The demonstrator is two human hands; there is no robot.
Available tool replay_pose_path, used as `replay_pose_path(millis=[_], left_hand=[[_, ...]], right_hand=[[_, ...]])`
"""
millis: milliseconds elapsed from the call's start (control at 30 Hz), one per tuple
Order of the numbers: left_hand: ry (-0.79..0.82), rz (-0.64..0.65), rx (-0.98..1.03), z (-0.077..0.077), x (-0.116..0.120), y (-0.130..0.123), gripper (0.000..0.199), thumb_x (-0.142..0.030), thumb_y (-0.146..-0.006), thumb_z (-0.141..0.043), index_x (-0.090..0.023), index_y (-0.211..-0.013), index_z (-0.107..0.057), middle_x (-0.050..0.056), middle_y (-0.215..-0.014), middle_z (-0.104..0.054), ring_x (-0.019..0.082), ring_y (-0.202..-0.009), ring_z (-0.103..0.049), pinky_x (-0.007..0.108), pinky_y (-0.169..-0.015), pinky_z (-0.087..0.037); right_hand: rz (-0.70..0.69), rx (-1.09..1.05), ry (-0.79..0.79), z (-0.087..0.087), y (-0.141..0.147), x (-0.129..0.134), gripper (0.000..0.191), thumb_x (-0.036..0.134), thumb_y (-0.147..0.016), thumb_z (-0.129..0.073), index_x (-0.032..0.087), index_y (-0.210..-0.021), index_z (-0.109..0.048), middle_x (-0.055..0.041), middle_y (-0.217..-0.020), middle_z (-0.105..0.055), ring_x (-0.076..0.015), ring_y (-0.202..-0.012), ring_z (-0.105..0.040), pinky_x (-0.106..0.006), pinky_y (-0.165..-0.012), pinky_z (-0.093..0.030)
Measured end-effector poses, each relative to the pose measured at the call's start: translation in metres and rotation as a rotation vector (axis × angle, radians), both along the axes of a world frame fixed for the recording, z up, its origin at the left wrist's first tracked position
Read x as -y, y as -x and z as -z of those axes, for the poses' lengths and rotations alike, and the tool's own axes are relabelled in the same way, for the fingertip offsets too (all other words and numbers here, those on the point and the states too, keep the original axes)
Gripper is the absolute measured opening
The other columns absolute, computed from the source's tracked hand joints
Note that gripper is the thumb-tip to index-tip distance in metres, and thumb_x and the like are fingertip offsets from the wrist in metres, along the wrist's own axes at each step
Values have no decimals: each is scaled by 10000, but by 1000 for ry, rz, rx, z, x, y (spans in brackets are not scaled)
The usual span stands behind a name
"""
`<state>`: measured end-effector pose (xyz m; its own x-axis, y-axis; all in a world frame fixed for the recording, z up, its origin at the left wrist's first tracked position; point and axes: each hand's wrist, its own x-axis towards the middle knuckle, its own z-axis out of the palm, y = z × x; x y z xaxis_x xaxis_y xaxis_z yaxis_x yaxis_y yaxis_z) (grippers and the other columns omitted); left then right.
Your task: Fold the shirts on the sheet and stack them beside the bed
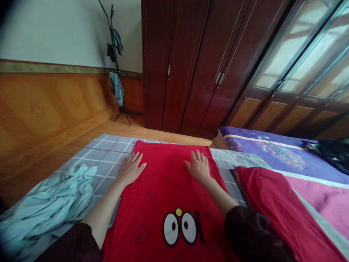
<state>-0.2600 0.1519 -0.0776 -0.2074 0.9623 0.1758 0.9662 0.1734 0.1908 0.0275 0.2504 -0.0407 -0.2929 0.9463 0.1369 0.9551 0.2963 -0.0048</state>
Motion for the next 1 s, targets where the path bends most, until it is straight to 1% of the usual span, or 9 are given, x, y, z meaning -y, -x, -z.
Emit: replay_pose_path(millis=[100,167,367,467,600,700,800,833,1000], left_hand=[[-2,-15,5,-3,2,-1,548,-418,-953,-352,-118,-1411,-378,132,-1502,-301,281,-1391,-265,519,-1110,-239],[-9,-7,3,-5,5,-8,539,-392,-958,-344,-114,-1420,-364,127,-1496,-317,277,-1392,-263,516,-1117,-233],[61,308,-31,-12,0,-32,502,-398,-975,-295,-258,-1457,-292,5,-1526,-272,192,-1423,-186,448,-1166,-145],[207,160,-33,-36,-17,-5,509,-408,-971,-292,-243,-1452,-303,33,-1534,-246,218,-1420,-197,482,-1145,-175],[227,-80,-27,-73,-19,29,546,-362,-963,-294,-81,-1430,-334,213,-1484,-296,368,-1393,-221,643,-1070,-157],[203,-9,-24,-73,11,3,581,-452,-948,-357,-176,-1457,-304,110,-1525,-255,287,-1424,-163,492,-1150,-114],[197,456,36,-51,62,-36,660,-547,-912,-407,-254,-1478,-239,31,-1544,-219,211,-1428,-166,376,-1171,-110],[204,470,48,-43,81,-41,643,-529,-915,-412,-256,-1474,-249,30,-1545,-214,206,-1428,-169,379,-1170,-119],[151,-38,71,-38,176,-21,444,-325,-942,-373,-157,-1342,-467,115,-1385,-479,240,-1300,-398,429,-1114,-260]], right_hand=[[-434,-58,84,16,52,43,613,547,-929,-372,227,-1451,-350,-88,-1525,-272,-287,-1399,-219,-445,-1117,-218],[-560,-91,91,24,71,64,618,561,-933,-348,216,-1446,-365,-108,-1524,-265,-309,-1407,-187,-483,-1126,-184],[-567,-109,65,29,72,67,613,533,-938,-355,184,-1441,-378,-120,-1522,-264,-330,-1405,-181,-495,-1134,-168],[-576,-108,72,26,70,63,626,544,-935,-355,179,-1443,-376,-117,-1520,-271,-335,-1404,-184,-498,-1135,-162],[-573,-103,89,24,72,65,635,543,-938,-346,168,-1450,-362,-121,-1522,-262,-339,-1400,-193,-506,-1129,-172],[-580,-86,69,25,72,65,633,537,-942,-342,158,-1449,-363,-130,-1519,-266,-350,-1395,-203,-512,-1123,-177],[-604,-64,38,29,71,63,627,516,-941,-361,147,-1448,-364,-143,-1513,-277,-358,-1389,-214,-512,-1118,-179],[-606,-64,24,30,71,62,627,515,-940,-365,145,-1447,-366,-146,-1511,-281,-360,-1387,-218,-512,-1116,-181],[-591,-82,-34,37,72,61,633,552,-934,-349,163,-1431,-393,-137,-1496,-320,-355,-1373,-252,-507,-1099,-209]])
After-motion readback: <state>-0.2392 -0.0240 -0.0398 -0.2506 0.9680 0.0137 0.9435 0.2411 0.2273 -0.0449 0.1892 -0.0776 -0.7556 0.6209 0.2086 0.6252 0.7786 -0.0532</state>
